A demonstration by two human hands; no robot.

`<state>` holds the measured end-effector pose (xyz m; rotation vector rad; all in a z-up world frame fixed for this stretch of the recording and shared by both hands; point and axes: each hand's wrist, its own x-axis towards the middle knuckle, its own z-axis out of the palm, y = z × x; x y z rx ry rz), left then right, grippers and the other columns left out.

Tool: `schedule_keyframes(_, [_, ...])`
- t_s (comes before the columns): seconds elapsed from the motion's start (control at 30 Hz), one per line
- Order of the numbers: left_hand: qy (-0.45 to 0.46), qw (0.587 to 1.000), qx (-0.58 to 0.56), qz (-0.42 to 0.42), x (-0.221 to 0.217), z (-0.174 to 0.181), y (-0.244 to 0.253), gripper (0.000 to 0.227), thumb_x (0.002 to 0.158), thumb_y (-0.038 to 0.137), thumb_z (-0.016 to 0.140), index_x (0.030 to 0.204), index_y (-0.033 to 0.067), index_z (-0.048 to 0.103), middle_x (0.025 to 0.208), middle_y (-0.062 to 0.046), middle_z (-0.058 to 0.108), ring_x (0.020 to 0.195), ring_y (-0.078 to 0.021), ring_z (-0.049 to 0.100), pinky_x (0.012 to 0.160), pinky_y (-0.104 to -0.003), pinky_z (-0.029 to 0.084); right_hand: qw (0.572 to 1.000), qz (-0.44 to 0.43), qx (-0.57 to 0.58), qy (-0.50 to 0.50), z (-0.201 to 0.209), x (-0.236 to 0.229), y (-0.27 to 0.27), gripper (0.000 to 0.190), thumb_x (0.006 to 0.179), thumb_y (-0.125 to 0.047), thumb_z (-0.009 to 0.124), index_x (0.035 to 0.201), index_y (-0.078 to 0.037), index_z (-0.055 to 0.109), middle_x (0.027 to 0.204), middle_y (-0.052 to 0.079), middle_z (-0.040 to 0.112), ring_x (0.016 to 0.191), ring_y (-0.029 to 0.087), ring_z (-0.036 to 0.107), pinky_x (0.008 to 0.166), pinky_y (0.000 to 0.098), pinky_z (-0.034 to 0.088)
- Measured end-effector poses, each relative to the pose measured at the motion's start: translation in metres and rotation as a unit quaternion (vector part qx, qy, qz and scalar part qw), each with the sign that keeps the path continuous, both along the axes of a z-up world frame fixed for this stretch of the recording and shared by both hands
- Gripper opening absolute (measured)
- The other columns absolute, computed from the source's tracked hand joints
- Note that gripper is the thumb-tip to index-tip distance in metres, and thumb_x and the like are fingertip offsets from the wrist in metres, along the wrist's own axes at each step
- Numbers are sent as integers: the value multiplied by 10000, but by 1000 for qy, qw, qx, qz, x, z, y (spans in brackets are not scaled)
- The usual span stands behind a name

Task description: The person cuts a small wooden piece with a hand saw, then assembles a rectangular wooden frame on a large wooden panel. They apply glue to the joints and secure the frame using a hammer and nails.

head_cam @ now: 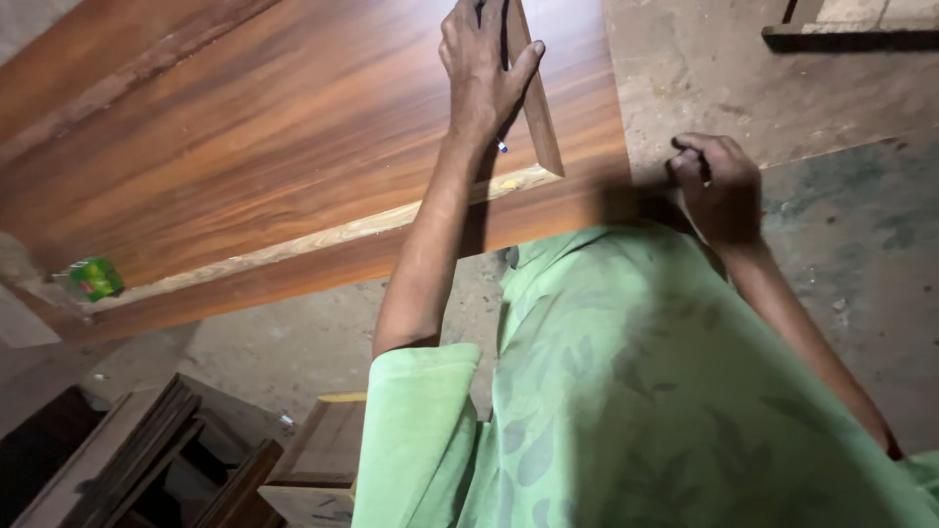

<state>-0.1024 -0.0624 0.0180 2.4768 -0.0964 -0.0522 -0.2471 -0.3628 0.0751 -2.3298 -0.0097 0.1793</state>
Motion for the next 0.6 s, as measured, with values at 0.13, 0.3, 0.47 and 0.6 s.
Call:
schedule_keyframes(0.13, [18, 999, -24, -12, 2, 5, 8, 718, 879, 360, 834, 1467, 131, 493, 1443, -149, 460, 1345, -350, 405, 1128, -529, 341, 1000, 11, 1, 6, -1, 2, 29, 159, 1053, -62, 623, 1173, -4, 710, 1114, 181, 715, 980, 347, 693, 851, 412, 566])
schedule_keyframes(0.3, [26, 999, -38, -24, 3, 3, 9, 709, 894, 350, 828, 1474, 124, 489, 1459, -168, 442, 1353, -359, 394, 1117, -531, 328, 1000, 2, -4, 21, 8, -5, 49, 163, 1017, -69, 664, 1157, -2, 712, 1052, 180, 708, 907, 338, 678, 797, 409, 557])
schedule_keyframes(0.47, [4, 997, -66, -24, -5, -1, 9, 735, 890, 317, 829, 1502, 111, 478, 1493, -192, 436, 1389, -390, 381, 1143, -533, 326, 999, -37, -21, 7, 32, -2, 37, 253, 997, -65, 688, 1243, -8, 670, 1157, 175, 664, 981, 326, 686, 852, 392, 575])
schedule_keyframes(0.6, [-38, 997, -64, -31, 11, 10, 8, 768, 830, 293, 871, 1469, 72, 507, 1421, -259, 473, 1306, -448, 448, 1120, -553, 357, 992, -71, -88, -47, 58, 20, 11, 345, 972, -91, 733, 1302, -5, 683, 1173, 185, 655, 1056, 370, 663, 893, 427, 549])
